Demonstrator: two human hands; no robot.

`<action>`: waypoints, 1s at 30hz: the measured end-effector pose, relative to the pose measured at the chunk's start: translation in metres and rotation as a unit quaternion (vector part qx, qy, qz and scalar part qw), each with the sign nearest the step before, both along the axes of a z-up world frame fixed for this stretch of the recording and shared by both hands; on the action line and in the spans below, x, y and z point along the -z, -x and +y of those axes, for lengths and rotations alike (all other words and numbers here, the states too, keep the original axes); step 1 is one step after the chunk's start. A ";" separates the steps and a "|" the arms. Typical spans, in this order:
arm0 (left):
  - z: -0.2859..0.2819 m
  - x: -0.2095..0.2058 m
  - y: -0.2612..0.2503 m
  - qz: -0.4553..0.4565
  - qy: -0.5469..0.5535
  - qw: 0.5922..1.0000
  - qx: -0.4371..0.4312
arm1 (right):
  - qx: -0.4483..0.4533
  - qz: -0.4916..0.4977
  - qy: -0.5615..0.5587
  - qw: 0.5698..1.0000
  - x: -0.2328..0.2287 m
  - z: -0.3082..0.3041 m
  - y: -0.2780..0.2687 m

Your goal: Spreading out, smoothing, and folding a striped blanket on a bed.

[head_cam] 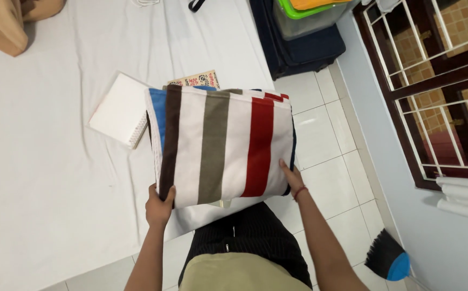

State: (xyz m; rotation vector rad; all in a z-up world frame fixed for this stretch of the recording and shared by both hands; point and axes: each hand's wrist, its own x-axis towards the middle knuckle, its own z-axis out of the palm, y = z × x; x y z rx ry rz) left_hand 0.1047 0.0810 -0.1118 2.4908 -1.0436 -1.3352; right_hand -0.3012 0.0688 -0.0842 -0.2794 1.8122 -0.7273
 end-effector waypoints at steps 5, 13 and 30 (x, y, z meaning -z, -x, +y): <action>0.005 0.038 -0.016 -0.023 -0.057 0.998 0.011 | -0.048 -0.005 -0.032 0.998 -0.016 -0.011 0.014; 0.046 0.065 -0.028 0.012 -0.115 0.993 0.024 | -0.055 -0.151 -0.059 0.985 -0.038 0.009 0.015; 0.098 -0.002 0.230 0.214 0.149 0.932 -0.251 | -0.198 -0.288 0.034 0.936 -0.125 0.010 0.209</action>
